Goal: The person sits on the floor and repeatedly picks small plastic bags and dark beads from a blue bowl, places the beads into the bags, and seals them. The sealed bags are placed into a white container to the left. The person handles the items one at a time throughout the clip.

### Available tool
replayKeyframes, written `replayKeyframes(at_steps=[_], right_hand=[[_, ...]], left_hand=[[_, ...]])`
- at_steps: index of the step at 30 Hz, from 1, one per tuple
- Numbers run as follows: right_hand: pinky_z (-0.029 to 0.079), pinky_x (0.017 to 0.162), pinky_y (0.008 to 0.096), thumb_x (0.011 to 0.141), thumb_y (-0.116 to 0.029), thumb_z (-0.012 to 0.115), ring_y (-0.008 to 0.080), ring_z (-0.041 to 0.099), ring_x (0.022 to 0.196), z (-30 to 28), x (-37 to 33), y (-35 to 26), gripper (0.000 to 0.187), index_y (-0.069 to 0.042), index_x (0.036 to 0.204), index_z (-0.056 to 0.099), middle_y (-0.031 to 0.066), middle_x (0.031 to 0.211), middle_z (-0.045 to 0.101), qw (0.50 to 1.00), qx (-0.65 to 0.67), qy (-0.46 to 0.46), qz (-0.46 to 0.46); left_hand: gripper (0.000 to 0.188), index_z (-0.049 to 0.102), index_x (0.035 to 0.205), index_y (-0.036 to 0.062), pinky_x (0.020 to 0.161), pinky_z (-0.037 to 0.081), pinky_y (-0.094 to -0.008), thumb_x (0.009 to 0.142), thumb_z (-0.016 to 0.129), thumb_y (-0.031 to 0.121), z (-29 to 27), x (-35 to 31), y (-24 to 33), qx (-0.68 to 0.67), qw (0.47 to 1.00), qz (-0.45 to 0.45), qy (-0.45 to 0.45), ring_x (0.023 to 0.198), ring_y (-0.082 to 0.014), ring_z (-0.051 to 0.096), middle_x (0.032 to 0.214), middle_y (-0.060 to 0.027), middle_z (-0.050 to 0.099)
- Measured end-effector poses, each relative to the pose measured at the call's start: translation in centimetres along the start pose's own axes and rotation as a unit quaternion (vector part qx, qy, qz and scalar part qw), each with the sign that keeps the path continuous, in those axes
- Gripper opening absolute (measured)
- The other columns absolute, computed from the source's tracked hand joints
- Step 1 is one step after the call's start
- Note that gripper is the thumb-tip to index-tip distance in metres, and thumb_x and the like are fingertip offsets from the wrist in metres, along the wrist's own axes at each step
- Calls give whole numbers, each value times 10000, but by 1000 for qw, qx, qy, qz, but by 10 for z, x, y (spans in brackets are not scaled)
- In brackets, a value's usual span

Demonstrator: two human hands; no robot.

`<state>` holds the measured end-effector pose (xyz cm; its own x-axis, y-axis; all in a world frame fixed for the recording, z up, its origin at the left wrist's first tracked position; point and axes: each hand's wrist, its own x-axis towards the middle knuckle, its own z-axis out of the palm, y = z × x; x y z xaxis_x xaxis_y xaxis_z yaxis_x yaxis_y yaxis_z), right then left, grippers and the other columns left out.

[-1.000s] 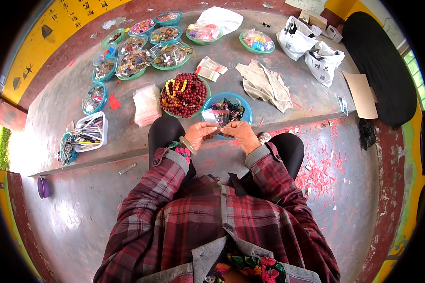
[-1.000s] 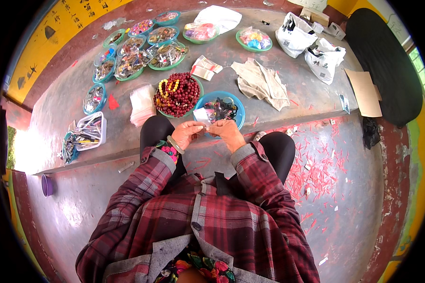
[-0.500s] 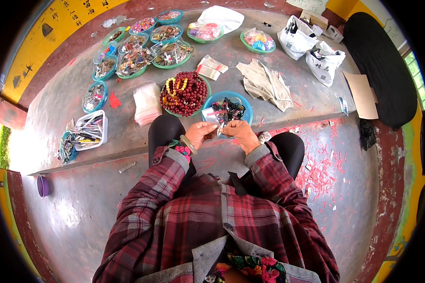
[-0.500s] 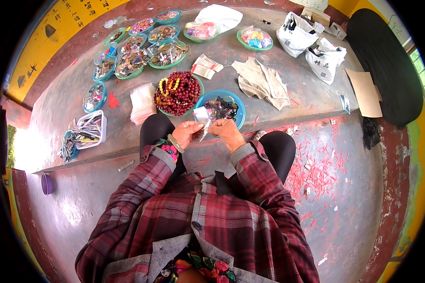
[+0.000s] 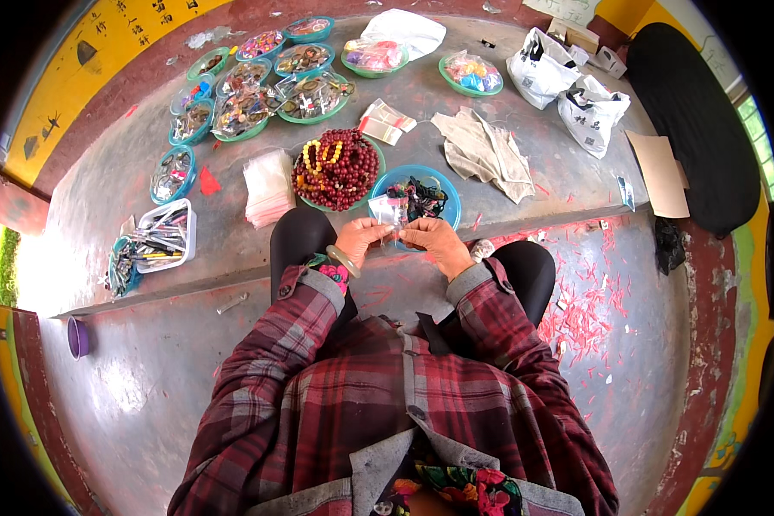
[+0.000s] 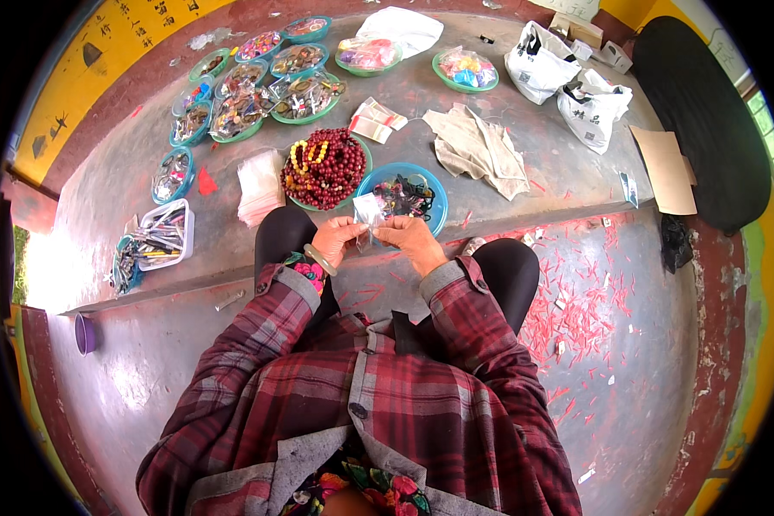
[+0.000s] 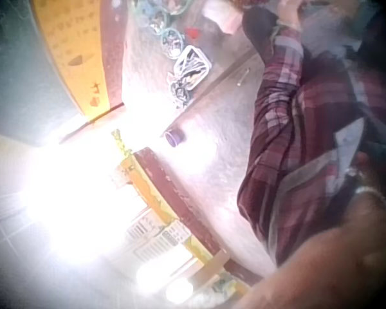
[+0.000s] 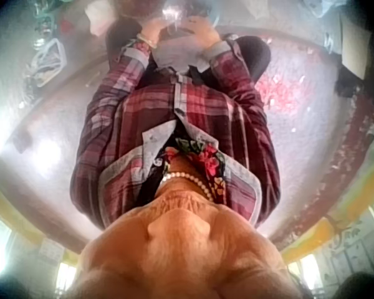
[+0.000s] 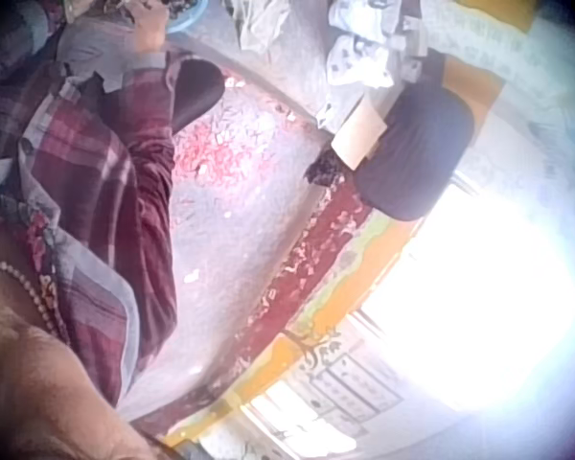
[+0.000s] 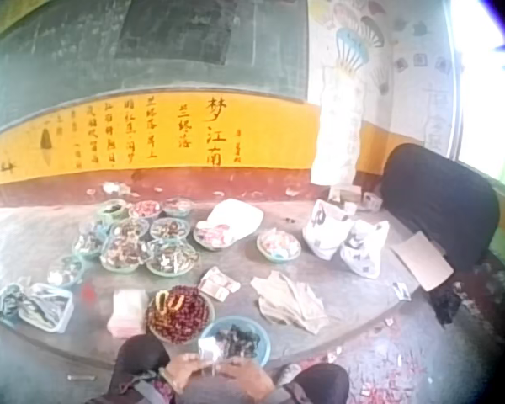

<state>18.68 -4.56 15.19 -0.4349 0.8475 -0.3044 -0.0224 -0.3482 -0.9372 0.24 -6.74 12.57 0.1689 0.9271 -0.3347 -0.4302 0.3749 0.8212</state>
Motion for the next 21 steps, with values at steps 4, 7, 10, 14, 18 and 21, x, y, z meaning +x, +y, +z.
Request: replayKeyframes(at_steps=[4, 7, 10, 14, 18, 21], right_hand=[[424, 658, 211, 786, -161, 656, 79, 532, 678, -4, 3, 7, 160, -13, 832, 617, 11, 754, 606, 1000, 18, -22, -13], [428, 661, 211, 794, -156, 647, 77, 535, 681, -5, 3, 7, 146, -17, 825, 614, 9, 755, 606, 999, 34, -36, -11], [432, 664, 208, 797, -151, 643, 75, 539, 684, -6, 4, 8, 138, -19, 824, 612, 8, 758, 607, 998, 51, -42, 3], [434, 662, 205, 793, -147, 648, 76, 543, 685, -6, 0, 0, 145, -13, 838, 616, 13, 771, 614, 995, 83, -43, 24], [420, 651, 225, 752, -139, 667, 95, 548, 662, -8, 4, 8, 138, -6, 782, 641, 29, 719, 619, 996, 82, -36, 7], [421, 641, 228, 743, -109, 663, 94, 545, 654, -5, 0, 4, 120, 6, 767, 641, 34, 701, 617, 998, 53, -24, -14]], left_hand=[[140, 600, 786, 28, 579, 390, -239, 779, 658, 155, 1, -1, 1, 14, 1000, 5, -4, 622, -105, 522, 692, -28, 589], [137, 602, 795, 31, 582, 392, -240, 782, 655, 156, 1, -1, 3, 19, 1000, 1, -12, 624, -105, 525, 701, -25, 592], [124, 603, 803, 33, 590, 397, -247, 793, 641, 150, -1, 1, 0, -7, 1000, -2, -23, 627, -105, 527, 704, -23, 592], [109, 608, 825, 31, 608, 405, -251, 811, 618, 139, -5, 4, -4, -52, 998, 0, -42, 650, -108, 538, 720, -25, 600], [132, 616, 870, 21, 641, 418, -252, 824, 603, 144, -12, 9, -10, -50, 997, -9, -63, 692, -117, 556, 781, -37, 622], [166, 620, 919, 15, 666, 425, -253, 839, 584, 156, -12, 8, -9, -21, 996, -9, -88, 716, -120, 561, 827, -44, 631]])
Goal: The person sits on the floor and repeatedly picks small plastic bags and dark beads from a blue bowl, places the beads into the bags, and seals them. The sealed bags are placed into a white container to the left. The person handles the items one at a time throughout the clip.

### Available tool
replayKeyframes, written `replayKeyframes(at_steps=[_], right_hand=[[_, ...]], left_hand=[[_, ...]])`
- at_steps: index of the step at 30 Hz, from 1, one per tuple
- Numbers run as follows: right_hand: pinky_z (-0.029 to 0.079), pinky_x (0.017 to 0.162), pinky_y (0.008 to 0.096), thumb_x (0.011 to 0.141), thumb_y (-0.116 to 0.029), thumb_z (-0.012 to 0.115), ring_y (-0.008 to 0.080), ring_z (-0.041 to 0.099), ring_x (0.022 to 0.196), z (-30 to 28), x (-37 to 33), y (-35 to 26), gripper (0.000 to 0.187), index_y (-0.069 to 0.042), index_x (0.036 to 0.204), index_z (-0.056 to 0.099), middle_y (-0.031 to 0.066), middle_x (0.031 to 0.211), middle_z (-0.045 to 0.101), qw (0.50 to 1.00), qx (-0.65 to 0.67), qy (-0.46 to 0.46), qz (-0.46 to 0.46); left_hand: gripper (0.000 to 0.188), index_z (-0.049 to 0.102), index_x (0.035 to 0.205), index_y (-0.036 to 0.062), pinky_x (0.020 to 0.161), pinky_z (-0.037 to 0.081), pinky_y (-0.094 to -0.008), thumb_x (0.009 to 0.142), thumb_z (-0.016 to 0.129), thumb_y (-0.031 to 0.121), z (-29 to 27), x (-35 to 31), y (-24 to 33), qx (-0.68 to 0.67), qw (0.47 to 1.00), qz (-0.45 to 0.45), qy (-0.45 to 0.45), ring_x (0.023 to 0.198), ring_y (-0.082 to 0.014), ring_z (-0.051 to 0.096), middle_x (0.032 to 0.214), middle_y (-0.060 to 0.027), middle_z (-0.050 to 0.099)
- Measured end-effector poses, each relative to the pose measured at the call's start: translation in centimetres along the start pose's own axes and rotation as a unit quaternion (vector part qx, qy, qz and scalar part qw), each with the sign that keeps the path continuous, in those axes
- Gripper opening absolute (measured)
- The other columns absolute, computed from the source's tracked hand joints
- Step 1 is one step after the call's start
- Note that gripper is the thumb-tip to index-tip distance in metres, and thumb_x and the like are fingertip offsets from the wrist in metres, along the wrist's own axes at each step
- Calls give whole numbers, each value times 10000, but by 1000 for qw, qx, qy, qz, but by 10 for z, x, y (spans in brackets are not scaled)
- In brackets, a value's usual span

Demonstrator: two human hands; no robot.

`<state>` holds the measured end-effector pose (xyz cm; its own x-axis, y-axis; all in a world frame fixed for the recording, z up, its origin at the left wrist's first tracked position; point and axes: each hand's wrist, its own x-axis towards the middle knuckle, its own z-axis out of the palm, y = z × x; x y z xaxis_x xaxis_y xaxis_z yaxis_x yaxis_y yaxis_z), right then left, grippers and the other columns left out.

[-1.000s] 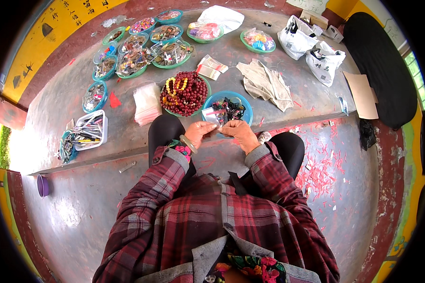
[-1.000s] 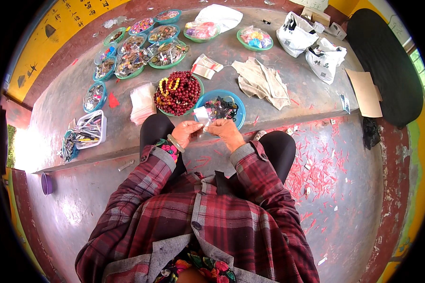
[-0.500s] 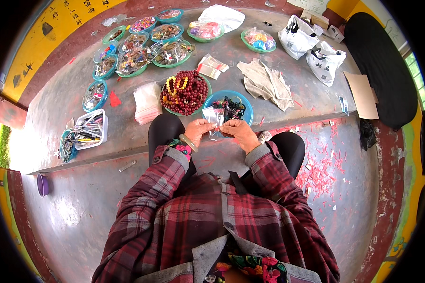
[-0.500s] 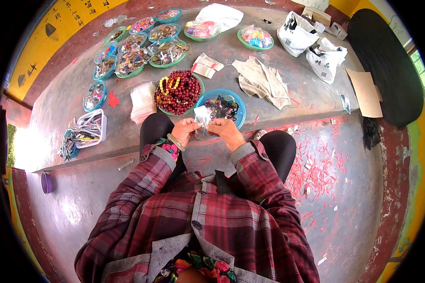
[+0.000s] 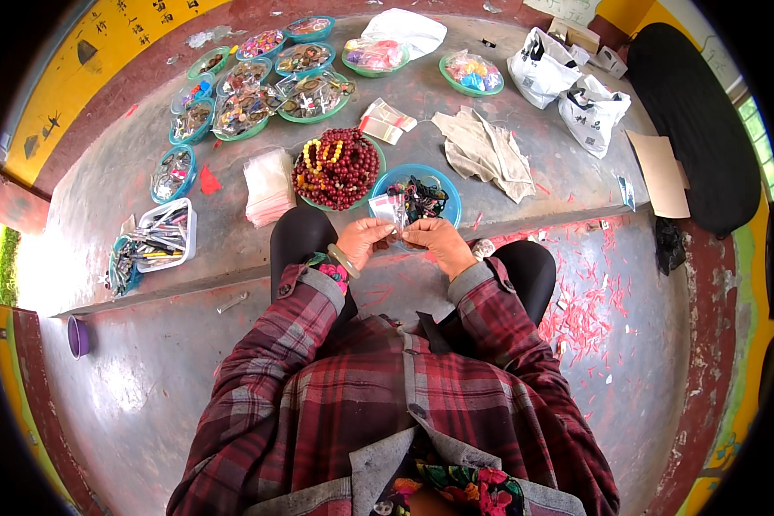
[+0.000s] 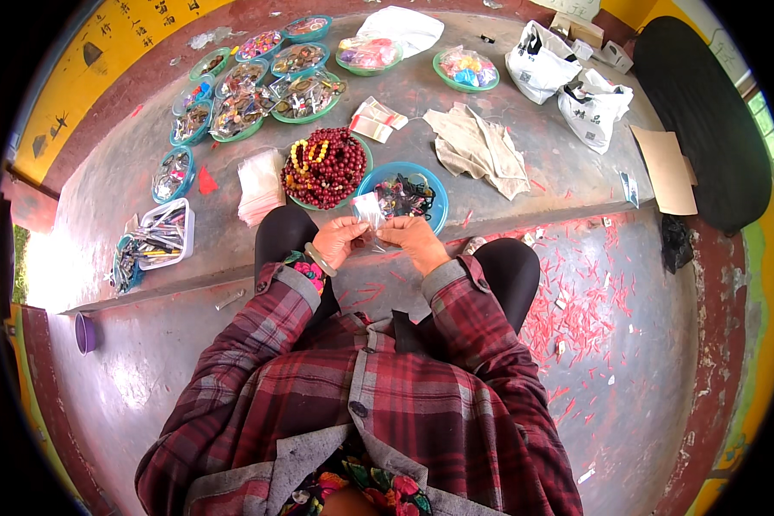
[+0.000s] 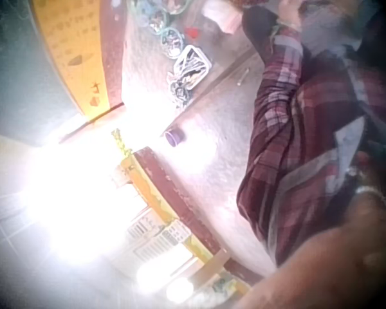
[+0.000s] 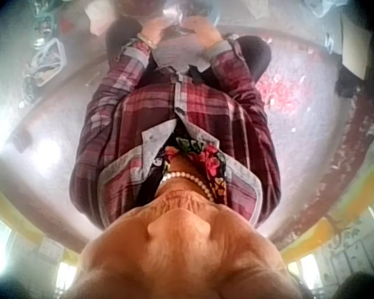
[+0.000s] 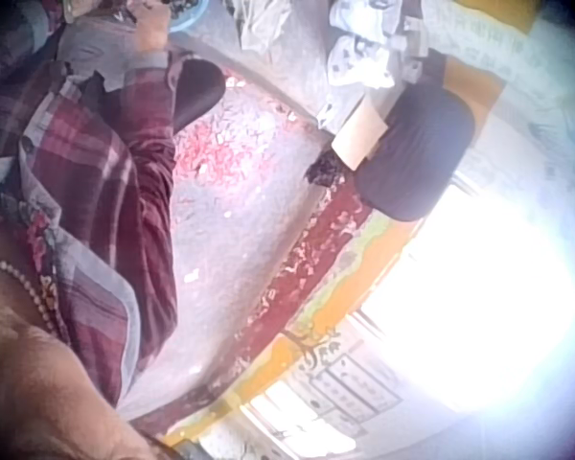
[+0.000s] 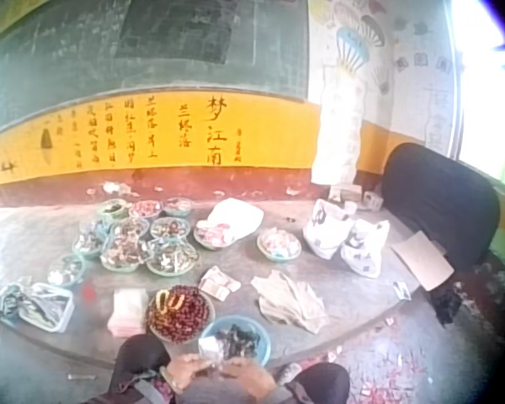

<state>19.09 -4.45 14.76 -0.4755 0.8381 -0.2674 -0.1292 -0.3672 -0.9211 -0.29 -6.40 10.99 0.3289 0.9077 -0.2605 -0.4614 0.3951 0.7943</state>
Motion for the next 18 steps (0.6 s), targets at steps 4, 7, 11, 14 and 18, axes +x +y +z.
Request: replayKeyframes(at_steps=[4, 7, 11, 14, 18], right_hand=[[418, 630, 231, 730, -76, 659, 95, 539, 644, 2, -1, -4, 97, 15, 745, 631, 39, 690, 612, 999, -6, 24, -22], [413, 623, 230, 724, -67, 661, 96, 535, 639, 2, -1, -3, 88, 13, 727, 623, 41, 687, 609, 999, -9, 36, -37], [400, 606, 223, 713, -56, 668, 87, 525, 633, 6, -1, -4, 82, 7, 712, 615, 33, 678, 602, 997, -2, 47, -58], [420, 619, 222, 711, -36, 674, 101, 544, 646, 5, 0, -3, 83, 15, 722, 609, 50, 695, 606, 997, -9, 50, -51], [416, 607, 215, 703, -22, 684, 95, 539, 645, 1, 6, 7, 94, 15, 705, 598, 43, 679, 592, 995, -50, 65, -49]], left_hand=[[190, 619, 951, 12, 671, 418, -246, 855, 564, 166, 3, -1, 3, -9, 1000, 1, -16, 729, -112, 556, 835, -42, 629], [199, 619, 963, 12, 669, 415, -239, 856, 563, 170, 4, -1, 3, -12, 1000, -1, -9, 732, -107, 554, 840, -42, 629], [192, 621, 960, 15, 659, 411, -235, 848, 573, 163, 2, 0, 2, -13, 1000, -2, -1, 730, -104, 551, 835, -38, 628], [175, 625, 946, 16, 651, 409, -234, 841, 581, 149, 5, -2, 3, -5, 1000, -5, 15, 738, -104, 552, 829, -36, 626], [166, 618, 952, 33, 653, 413, -238, 831, 594, 143, 0, 0, 0, -4, 1000, -14, 14, 770, -104, 557, 849, -33, 626]])
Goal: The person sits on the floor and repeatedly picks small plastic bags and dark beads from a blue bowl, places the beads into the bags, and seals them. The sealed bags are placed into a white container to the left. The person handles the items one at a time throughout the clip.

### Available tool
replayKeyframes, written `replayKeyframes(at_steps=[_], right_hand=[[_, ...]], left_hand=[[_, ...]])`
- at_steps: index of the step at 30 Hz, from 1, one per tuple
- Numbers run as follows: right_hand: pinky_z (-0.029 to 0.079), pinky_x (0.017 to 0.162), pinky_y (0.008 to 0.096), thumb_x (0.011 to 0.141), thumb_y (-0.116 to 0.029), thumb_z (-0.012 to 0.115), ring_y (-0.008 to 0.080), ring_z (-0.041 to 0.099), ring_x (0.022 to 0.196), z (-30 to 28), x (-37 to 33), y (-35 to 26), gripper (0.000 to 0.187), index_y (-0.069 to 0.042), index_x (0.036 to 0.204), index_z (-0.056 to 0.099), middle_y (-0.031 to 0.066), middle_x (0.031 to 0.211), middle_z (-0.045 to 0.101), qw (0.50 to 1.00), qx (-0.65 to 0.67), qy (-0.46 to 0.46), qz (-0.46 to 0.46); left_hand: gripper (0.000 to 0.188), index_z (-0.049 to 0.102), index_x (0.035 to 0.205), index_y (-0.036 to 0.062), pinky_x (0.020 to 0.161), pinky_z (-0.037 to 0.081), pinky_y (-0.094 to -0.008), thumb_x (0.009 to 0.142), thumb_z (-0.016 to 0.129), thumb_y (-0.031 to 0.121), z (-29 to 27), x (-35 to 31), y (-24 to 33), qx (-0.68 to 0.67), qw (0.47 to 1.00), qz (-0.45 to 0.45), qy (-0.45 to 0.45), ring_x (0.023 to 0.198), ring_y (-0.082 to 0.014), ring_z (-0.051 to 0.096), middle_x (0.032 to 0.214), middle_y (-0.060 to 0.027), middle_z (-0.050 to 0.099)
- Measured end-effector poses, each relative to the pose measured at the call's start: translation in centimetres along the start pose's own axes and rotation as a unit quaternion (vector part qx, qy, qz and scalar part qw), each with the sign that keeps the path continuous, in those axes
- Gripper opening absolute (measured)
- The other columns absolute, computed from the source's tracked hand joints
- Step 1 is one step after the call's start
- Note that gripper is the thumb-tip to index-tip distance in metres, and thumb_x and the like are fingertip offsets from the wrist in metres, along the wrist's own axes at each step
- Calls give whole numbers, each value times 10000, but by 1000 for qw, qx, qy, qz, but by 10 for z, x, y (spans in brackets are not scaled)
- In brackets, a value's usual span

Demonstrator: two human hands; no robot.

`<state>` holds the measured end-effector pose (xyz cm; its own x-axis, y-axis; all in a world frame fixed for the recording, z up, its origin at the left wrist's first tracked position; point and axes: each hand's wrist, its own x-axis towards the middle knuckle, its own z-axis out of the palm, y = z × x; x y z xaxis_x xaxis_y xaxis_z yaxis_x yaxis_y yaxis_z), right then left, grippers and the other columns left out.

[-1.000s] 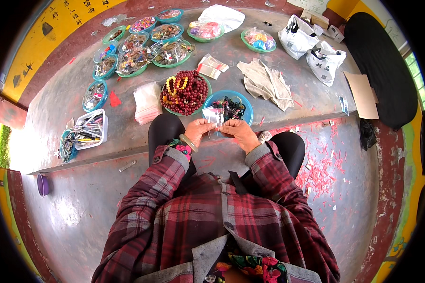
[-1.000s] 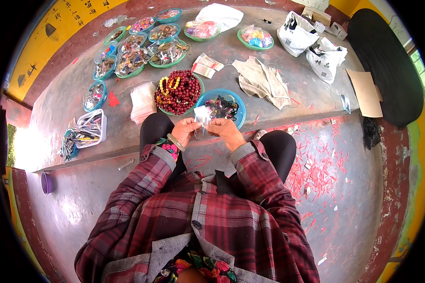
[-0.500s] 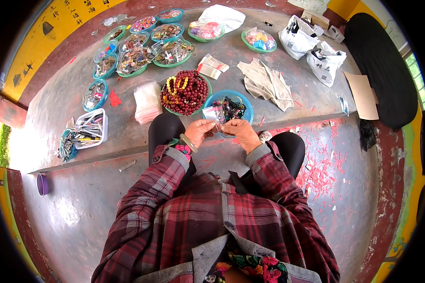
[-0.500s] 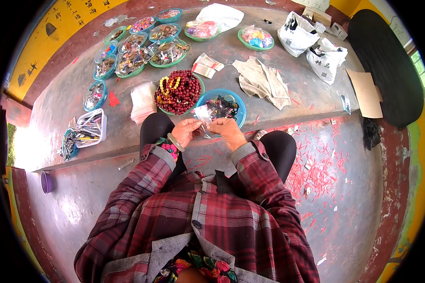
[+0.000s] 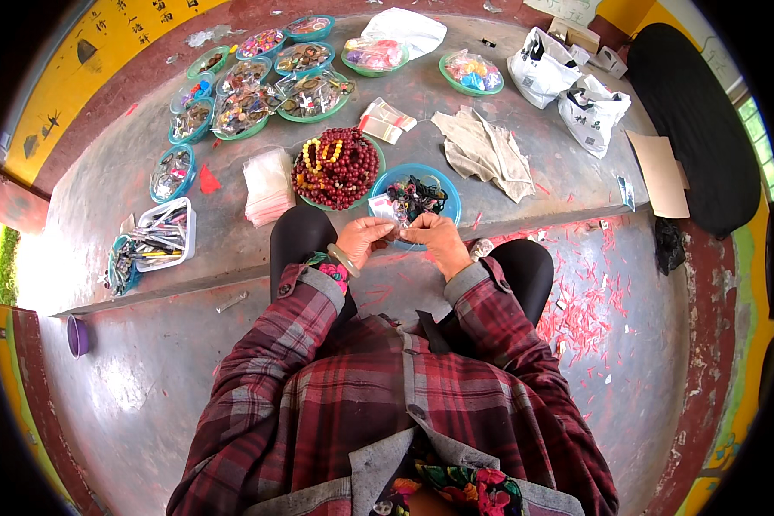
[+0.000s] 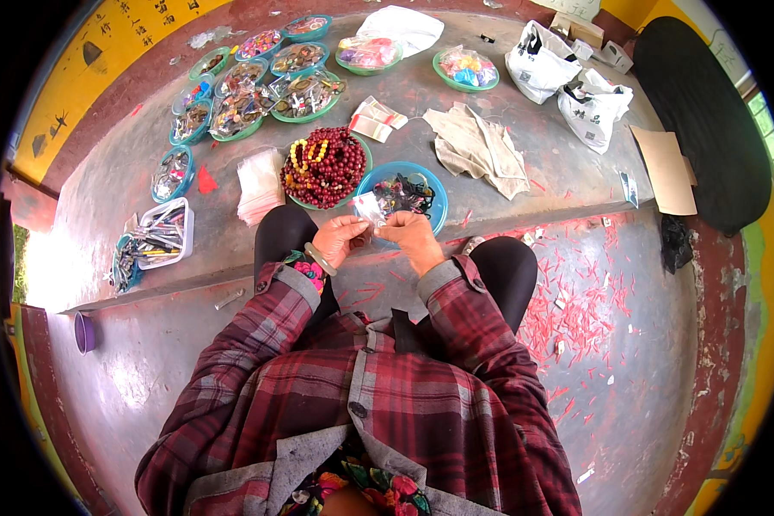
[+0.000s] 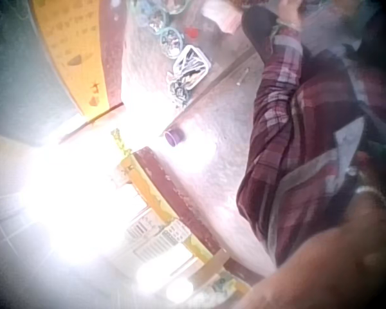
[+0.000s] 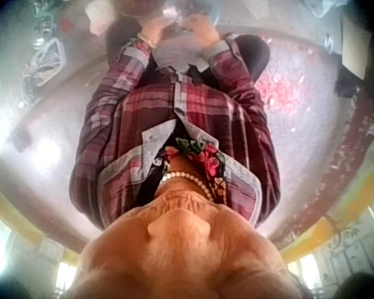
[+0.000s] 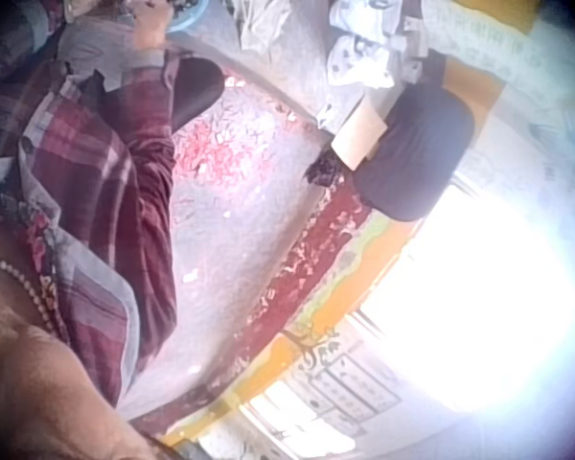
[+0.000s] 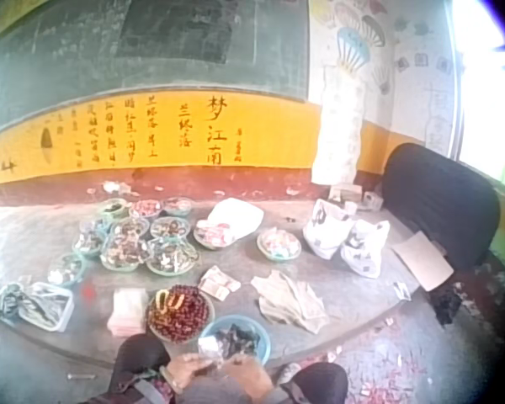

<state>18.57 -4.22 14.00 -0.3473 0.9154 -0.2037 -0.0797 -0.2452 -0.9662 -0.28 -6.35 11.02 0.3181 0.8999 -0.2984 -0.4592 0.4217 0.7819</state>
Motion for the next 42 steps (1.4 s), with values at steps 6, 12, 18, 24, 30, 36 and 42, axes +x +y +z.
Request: replayKeyframes(at_steps=[6, 12, 18, 24, 30, 36, 42], right_hand=[[400, 557, 227, 695, -117, 694, 88, 508, 588, 11, -2, -13, 154, -15, 682, 579, 26, 624, 586, 987, -133, 87, -21], [432, 583, 382, 667, -136, 637, 287, 568, 648, 25, -8, -10, 135, -34, 665, 549, 123, 688, 588, 859, -447, 181, -171], [422, 632, 399, 666, -147, 637, 305, 564, 713, 31, -8, -4, 136, -53, 715, 553, 113, 687, 571, 751, -570, 137, -304], [433, 583, 341, 663, -187, 696, 246, 544, 642, 21, -7, -16, 223, -39, 782, 579, 103, 701, 561, 882, -417, 66, -209], [424, 583, 230, 714, -163, 694, 96, 554, 677, -14, 9, 2, 204, 16, 786, 628, 32, 736, 616, 992, -124, 0, -13], [431, 622, 224, 746, -116, 663, 96, 552, 657, -8, -1, 2, 181, 50, 813, 636, 49, 717, 628, 1000, -10, -15, 19], [438, 646, 230, 756, -93, 640, 110, 561, 683, -6, -2, 1, 163, 49, 835, 635, 69, 748, 641, 998, 52, -10, 37]], left_hand=[[213, 587, 1012, 68, 665, 420, -252, 827, 604, 173, 9, -2, 4, 5, 998, 26, 57, 821, -93, 559, 922, -11, 618], [246, 581, 1040, 51, 675, 439, -237, 842, 586, 197, 19, -8, 4, 41, 999, 25, 15, 841, -99, 566, 926, -19, 617], [232, 588, 1027, 44, 651, 449, -225, 856, 562, 199, 5, 2, -9, 62, 998, 25, 8, 804, -97, 582, 911, -23, 621], [177, 601, 959, 48, 590, 436, -213, 863, 552, 188, 6, -1, 1, 50, 996, 24, 71, 682, -79, 561, 817, -5, 616], [159, 600, 947, 50, 579, 425, -209, 863, 549, 176, 3, -1, -4, 92, 995, 43, 7, 648, -64, 531, 816, 2, 613], [186, 599, 968, 36, 567, 413, -201, 856, 557, 179, 11, -4, 1, 86, 996, 20, 8, 619, -57, 507, 825, -10, 620], [196, 603, 968, 39, 538, 401, -195, 850, 565, 191, 7, -3, -3, 103, 994, 26, -4, 693, -63, 571, 881, -39, 644]])
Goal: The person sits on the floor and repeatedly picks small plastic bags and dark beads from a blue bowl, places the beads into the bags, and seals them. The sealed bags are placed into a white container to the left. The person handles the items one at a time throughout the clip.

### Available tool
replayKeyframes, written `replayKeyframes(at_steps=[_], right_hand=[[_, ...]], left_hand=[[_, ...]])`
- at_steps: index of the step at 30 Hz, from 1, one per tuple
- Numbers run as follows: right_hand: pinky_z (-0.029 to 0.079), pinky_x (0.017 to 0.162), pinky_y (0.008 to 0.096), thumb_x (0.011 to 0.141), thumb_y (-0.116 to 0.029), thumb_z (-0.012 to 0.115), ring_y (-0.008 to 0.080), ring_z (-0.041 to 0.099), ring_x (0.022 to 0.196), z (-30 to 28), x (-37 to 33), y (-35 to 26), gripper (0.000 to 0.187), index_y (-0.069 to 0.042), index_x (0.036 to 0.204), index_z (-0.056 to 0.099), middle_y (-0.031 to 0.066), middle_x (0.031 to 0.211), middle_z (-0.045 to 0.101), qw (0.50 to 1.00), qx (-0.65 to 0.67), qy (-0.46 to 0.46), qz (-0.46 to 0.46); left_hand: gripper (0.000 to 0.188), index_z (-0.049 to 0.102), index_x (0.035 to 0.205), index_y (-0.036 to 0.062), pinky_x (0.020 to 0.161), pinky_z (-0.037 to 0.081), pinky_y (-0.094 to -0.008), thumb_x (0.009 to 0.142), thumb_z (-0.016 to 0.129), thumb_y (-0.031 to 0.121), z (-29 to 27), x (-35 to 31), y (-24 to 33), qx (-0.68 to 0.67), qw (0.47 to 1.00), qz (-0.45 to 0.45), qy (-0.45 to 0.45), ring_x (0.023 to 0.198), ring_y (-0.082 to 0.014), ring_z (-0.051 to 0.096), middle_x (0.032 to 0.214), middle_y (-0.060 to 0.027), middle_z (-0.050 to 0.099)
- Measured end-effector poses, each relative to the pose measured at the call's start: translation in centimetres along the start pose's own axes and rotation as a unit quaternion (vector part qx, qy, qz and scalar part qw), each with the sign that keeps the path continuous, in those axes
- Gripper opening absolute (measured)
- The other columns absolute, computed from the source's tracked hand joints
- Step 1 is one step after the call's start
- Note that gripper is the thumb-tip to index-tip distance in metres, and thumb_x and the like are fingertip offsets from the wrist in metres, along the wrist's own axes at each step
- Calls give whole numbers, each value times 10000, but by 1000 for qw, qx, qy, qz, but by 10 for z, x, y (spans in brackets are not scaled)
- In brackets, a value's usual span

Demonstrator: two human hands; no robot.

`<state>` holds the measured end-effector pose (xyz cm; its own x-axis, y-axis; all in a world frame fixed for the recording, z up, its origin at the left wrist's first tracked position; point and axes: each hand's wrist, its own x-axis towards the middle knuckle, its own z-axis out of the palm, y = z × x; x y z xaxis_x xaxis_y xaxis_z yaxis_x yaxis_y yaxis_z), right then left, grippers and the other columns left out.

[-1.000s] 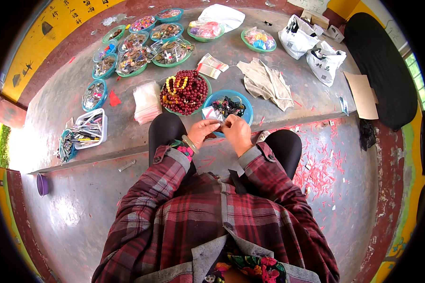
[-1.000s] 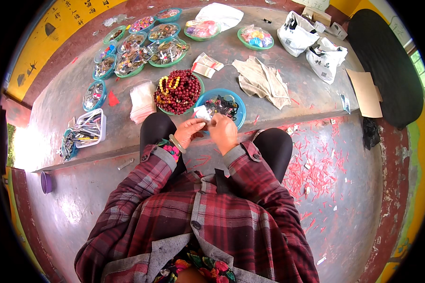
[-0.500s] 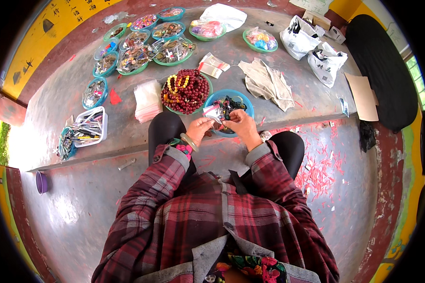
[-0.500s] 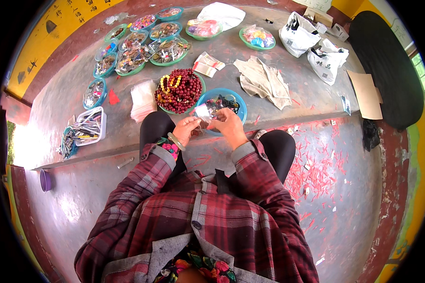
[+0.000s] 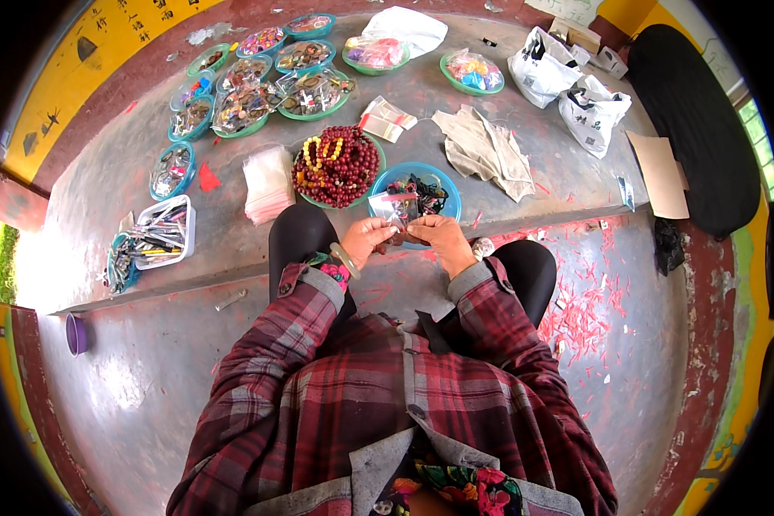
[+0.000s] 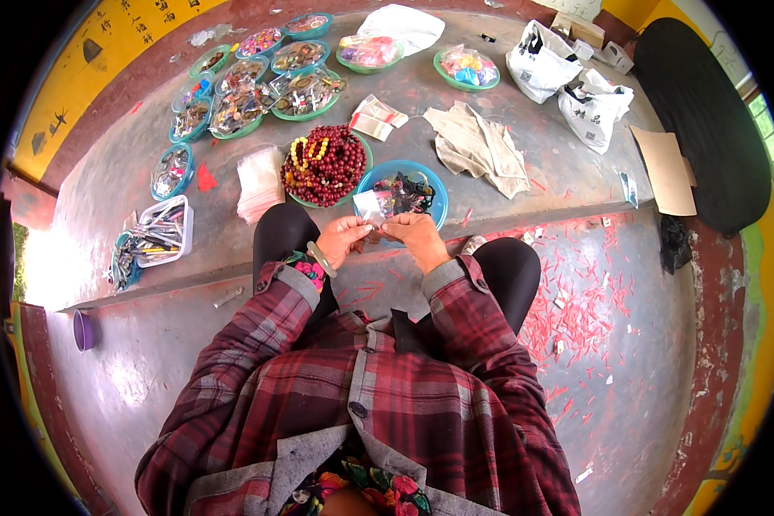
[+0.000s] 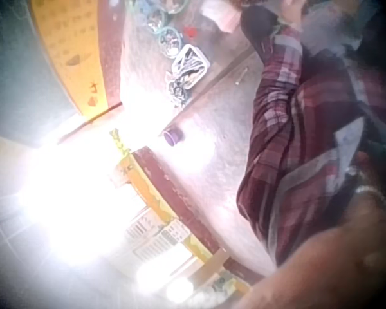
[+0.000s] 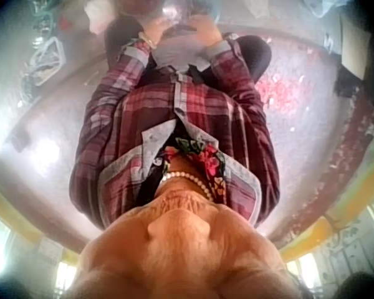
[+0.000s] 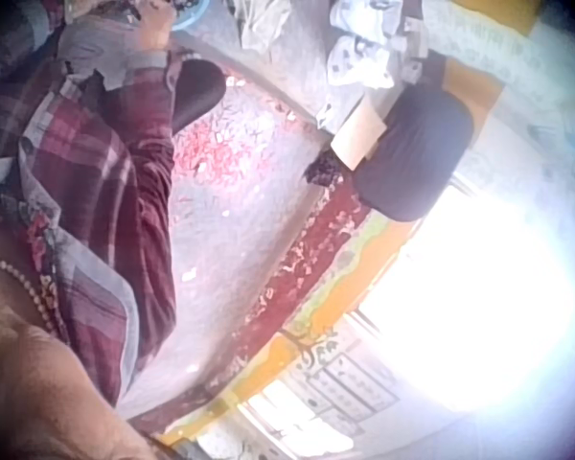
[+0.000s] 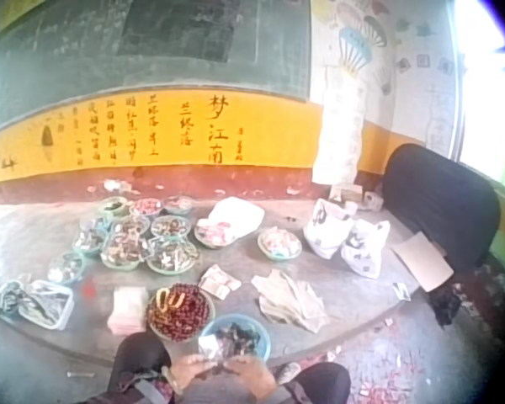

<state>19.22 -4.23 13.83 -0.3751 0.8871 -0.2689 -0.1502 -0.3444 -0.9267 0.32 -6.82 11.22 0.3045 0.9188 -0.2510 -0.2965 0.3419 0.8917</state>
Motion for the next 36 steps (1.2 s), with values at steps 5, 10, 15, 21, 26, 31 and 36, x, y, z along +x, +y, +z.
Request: replayKeyframes(at_steps=[5, 10, 15, 21, 26, 31, 36], right_hand=[[442, 648, 229, 745, -73, 636, 111, 563, 681, 0, -1, -2, 156, 55, 835, 635, 72, 750, 642, 998, -61, 1, -5], [446, 610, 228, 738, -75, 644, 106, 563, 650, 0, 3, 6, 147, 57, 801, 638, 67, 729, 639, 996, -76, 22, -36], [434, 574, 216, 748, -39, 630, 93, 537, 615, -4, 8, 14, 104, 62, 775, 628, 44, 688, 603, 984, -169, 26, -56], [433, 552, 229, 724, -121, 662, 97, 546, 601, -4, 6, 11, 173, 47, 758, 640, 37, 641, 606, 988, -154, 8, -26], [429, 572, 230, 736, -121, 648, 94, 547, 640, 0, 1, 3, 174, 45, 787, 633, 39, 686, 612, 984, -148, 74, -66], [441, 575, 253, 739, -105, 620, 128, 566, 639, 6, -3, -19, 136, -14, 839, 640, 56, 743, 614, 933, -273, 152, -178], [437, 550, 234, 727, -47, 622, 140, 567, 618, 16, -10, -20, 154, -43, 881, 630, 52, 803, 597, 871, -384, 101, -290]], left_hand=[[163, 601, 952, 48, 511, 393, -180, 838, 582, 162, -2, 2, 3, -33, 998, -41, 15, 741, -76, 596, 872, -42, 650], [137, 597, 922, 52, 491, 383, -172, 825, 598, 148, 3, -3, 11, -47, 996, -62, 47, 740, -94, 609, 855, -45, 652], [115, 596, 872, 50, 486, 382, -175, 806, 621, 141, 3, -3, 11, -70, 994, -72, 47, 730, -110, 614, 820, -40, 645], [110, 594, 825, 43, 475, 370, -171, 791, 638, 138, 3, -2, 10, -61, 994, -73, 62, 713, -116, 615, 800, -62, 648], [125, 597, 808, 37, 461, 355, -170, 787, 641, 152, 4, -3, 12, -45, 994, -80, 67, 685, -97, 598, 776, -68, 645], [150, 614, 809, 18, 463, 351, -167, 777, 625, 164, 2, -2, 10, 39, 994, -84, 63, 612, -74, 545, 760, -67, 645], [192, 628, 817, 0, 461, 373, -180, 756, 626, 182, 8, -4, 17, 128, 986, -92, 62, 605, -78, 542, 752, -56, 646]])
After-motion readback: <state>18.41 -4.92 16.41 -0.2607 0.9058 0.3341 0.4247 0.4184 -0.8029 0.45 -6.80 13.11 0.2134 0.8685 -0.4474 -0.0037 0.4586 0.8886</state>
